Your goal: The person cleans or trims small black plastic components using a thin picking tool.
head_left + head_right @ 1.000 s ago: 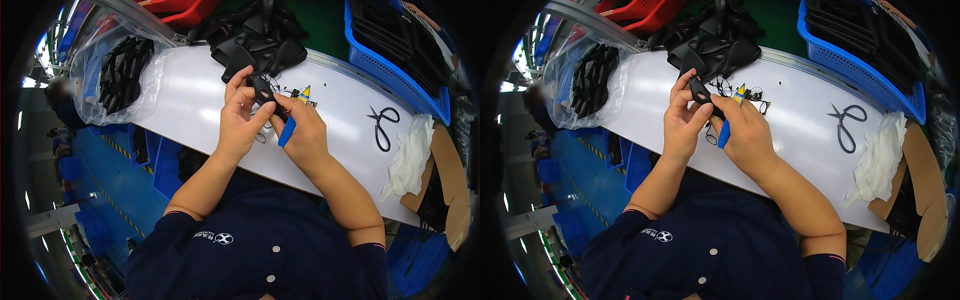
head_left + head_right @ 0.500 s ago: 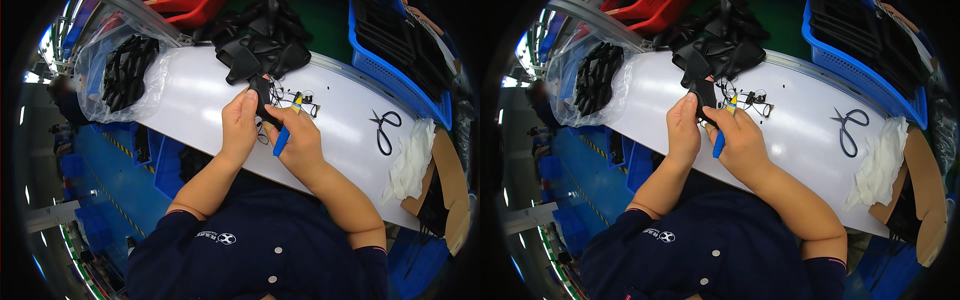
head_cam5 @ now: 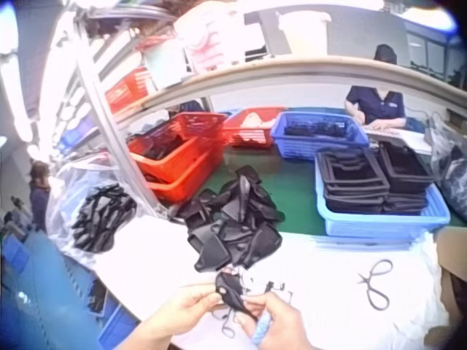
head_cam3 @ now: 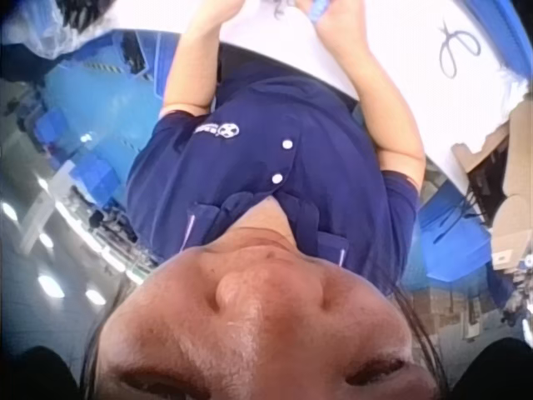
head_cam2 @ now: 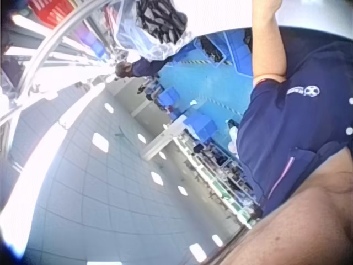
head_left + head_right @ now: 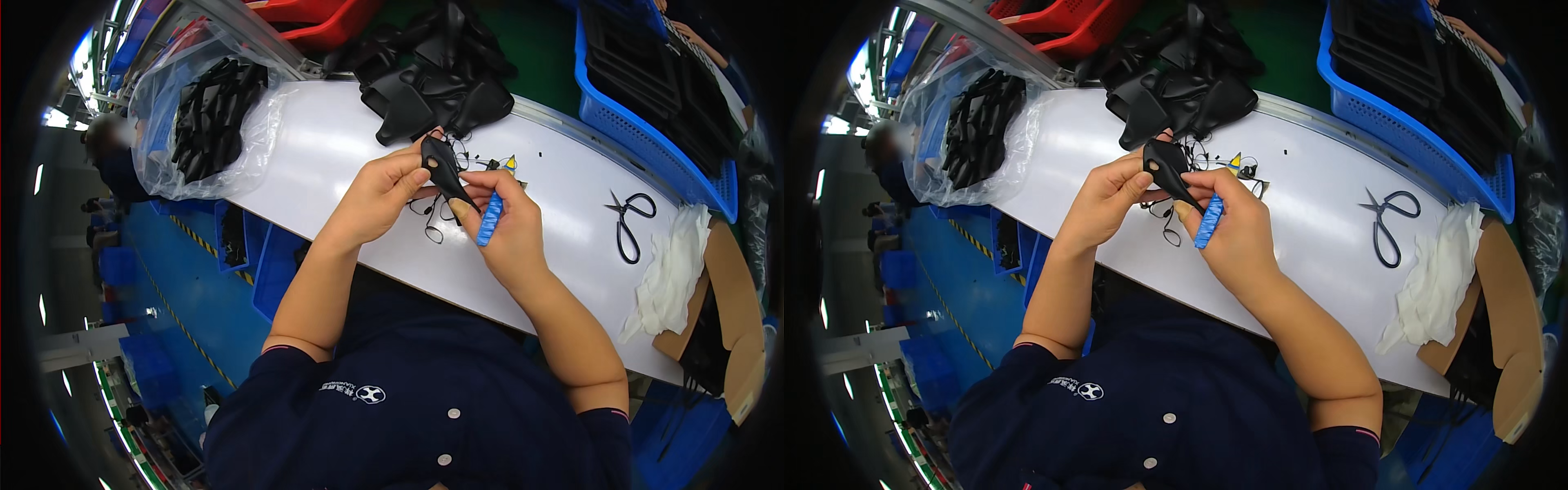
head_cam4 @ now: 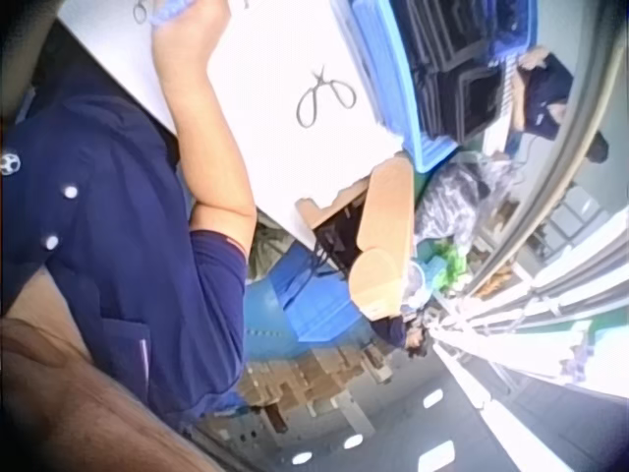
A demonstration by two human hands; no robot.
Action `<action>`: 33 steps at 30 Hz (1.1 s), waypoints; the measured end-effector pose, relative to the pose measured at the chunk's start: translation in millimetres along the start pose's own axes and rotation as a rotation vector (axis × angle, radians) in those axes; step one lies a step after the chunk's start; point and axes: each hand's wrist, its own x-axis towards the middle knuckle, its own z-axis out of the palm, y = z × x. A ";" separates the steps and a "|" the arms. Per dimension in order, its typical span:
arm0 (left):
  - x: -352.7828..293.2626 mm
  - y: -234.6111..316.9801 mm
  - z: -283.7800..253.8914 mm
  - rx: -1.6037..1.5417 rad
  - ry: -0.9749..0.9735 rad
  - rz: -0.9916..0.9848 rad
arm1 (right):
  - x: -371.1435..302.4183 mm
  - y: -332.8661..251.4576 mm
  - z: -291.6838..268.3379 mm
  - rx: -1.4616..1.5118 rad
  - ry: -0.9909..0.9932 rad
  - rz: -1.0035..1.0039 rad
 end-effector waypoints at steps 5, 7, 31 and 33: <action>1.5 0.2 -6.4 -0.011 0.092 0.035 | 0.8 0.7 1.0 0.024 0.010 0.038; 1.1 -0.8 -9.4 -0.022 0.103 0.024 | 0.3 1.2 3.0 0.042 0.010 0.021; 1.8 -0.6 -42.3 0.267 0.747 0.150 | -3.5 6.1 2.9 -0.430 0.065 -0.459; -2.0 -1.5 -33.3 0.279 0.710 0.229 | -2.3 6.3 3.4 -0.405 0.076 -0.439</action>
